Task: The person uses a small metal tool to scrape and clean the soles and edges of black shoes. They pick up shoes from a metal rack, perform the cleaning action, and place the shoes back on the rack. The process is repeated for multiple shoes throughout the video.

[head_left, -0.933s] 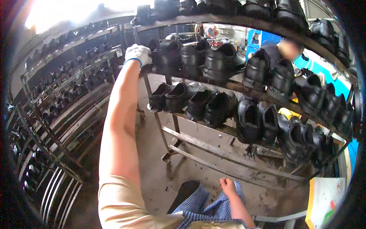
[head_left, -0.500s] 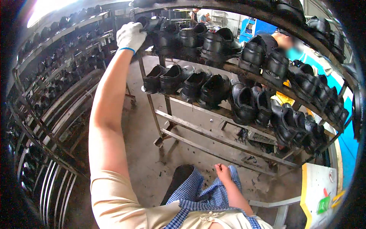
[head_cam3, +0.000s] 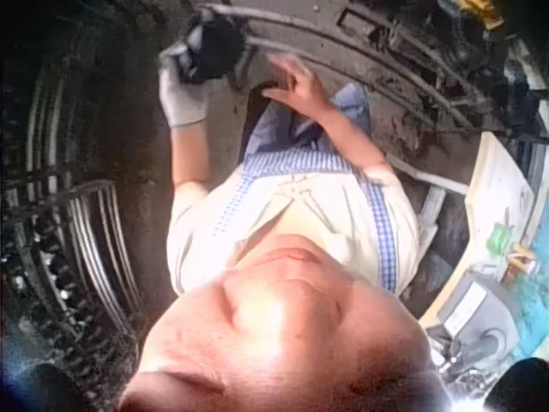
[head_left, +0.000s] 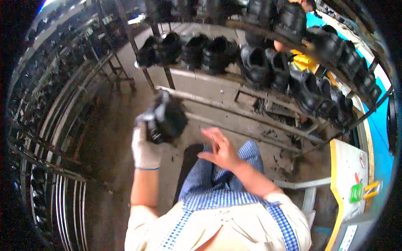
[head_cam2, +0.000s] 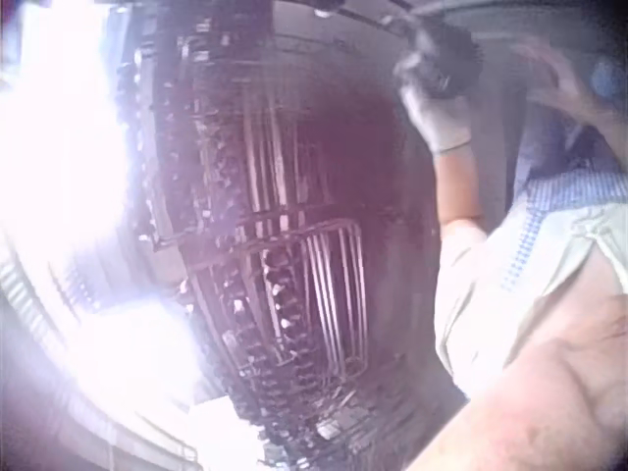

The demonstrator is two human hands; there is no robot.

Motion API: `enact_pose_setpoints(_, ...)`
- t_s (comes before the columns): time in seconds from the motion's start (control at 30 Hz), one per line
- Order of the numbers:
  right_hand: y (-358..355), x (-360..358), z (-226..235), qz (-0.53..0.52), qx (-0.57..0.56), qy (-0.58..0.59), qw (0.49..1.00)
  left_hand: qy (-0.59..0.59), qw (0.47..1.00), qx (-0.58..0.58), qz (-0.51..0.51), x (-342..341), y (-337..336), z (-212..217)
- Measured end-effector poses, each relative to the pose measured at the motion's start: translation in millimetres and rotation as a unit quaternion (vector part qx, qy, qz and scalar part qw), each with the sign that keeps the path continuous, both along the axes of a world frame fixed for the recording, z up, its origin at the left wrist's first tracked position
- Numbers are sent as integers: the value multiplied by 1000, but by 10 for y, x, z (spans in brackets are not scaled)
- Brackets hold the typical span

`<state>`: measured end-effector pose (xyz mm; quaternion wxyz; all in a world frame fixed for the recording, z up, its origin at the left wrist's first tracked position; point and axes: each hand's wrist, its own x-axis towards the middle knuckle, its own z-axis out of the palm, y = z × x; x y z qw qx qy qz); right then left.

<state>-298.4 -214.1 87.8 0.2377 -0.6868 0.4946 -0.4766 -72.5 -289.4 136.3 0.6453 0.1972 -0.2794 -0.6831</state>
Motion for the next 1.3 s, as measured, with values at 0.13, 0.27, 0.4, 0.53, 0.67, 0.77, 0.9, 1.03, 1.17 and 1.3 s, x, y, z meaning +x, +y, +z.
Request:
enact_pose_setpoints(0.13,-56,-28,72,-127,-185,46,973,95,971,148,-163,-753,309,-393)
enact_pose_setpoints(0.27,79,-548,4,-85,-114,-53,988,75,939,117,-316,-1009,558,-214)
enact_pose_setpoints(0.4,321,-680,158,-123,-73,-7,990,18,938,83,-336,-1097,677,-301)
enact_pose_setpoints(0.53,371,-650,353,-144,-120,80,979,-106,953,28,-282,-1173,821,-459)
enact_pose_setpoints(0.67,359,-642,433,-138,-111,98,979,-101,959,-9,-265,-1216,872,-493)
enact_pose_setpoints(0.77,356,-633,419,-149,-113,92,978,-118,960,-10,-252,-1264,922,-406)
enact_pose_setpoints(0.9,371,-631,340,-169,-79,77,979,-147,957,-4,-249,-1297,952,-324)
enact_pose_setpoints(1.03,351,-661,248,-180,-56,55,981,-163,962,-14,-219,-1382,942,-389)
enact_pose_setpoints(1.17,341,-713,172,-188,0,34,982,-226,946,-27,-231,-1373,918,-500)
enact_pose_setpoints(1.3,339,-690,172,-203,-41,73,976,-266,933,-44,-239,-1364,911,-484)
